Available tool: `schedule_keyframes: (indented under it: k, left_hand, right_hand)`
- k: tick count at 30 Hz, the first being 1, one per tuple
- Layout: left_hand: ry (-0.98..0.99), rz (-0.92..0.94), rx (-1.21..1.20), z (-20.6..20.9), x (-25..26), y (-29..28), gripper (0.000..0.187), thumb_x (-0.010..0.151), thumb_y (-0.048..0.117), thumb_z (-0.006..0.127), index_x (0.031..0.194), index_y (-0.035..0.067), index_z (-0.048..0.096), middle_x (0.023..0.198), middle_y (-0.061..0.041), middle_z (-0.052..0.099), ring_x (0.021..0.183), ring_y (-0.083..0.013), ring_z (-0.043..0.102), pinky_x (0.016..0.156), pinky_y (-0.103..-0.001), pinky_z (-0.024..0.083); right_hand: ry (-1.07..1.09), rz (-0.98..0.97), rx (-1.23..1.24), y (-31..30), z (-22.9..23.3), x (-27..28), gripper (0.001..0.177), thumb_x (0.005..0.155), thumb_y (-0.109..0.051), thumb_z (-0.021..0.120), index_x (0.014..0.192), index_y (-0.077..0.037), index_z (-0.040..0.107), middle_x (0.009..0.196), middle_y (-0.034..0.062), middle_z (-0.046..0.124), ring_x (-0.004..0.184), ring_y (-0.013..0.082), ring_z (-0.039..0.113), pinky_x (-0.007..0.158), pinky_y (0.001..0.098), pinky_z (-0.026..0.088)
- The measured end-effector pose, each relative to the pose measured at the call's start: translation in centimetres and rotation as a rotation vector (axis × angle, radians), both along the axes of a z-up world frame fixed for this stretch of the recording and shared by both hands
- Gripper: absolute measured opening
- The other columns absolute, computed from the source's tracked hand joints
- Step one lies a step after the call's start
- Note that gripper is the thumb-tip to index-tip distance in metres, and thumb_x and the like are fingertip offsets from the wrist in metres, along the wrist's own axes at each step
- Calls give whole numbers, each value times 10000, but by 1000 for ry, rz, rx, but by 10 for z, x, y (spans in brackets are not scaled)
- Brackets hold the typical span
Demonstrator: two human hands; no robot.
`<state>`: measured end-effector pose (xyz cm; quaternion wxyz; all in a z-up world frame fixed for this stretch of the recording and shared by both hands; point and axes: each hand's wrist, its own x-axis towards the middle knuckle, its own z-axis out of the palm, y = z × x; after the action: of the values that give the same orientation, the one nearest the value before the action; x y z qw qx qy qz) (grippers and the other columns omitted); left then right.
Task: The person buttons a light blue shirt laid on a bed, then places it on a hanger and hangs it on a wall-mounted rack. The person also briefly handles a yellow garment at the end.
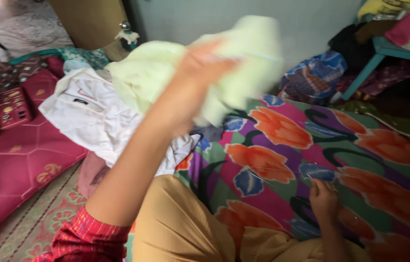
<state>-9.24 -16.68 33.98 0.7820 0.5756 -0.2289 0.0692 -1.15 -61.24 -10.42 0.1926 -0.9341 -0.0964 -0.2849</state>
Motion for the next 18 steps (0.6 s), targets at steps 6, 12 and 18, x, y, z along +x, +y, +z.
schedule_keyframes:
  k: [6,12,18]
  left_hand:
    - [-470,-243,469,-44,26,-74,403,1152,251,544,1532,122,500,1506,-64,595,1354,-135,562,1153,-284,510]
    - [-27,121,894,-218,68,-86,381,877,219,695,1237,92,701,825,-187,692,720,-293,697,721,-396,536]
    - [218,51,827,-300,42,-94,465,858,199,729,1310,104,669,861,-163,706,720,-241,644,714,-388,544]
  right_hand:
    - [108,-118,89,-13,-1,-1,258,972,-197,620,1172,-70,724,1083,134,728,1029,321,684,916,420,543]
    - [306,19,628,5,20,-7,357,1028,-321,589,1218,-41,705,1032,85,727,905,216,692,816,362,546]
    - [583,657,989,63,12,-19,477,940,-244,710,1358,-43,601,1194,77,696,1011,168,681,921,329,550]
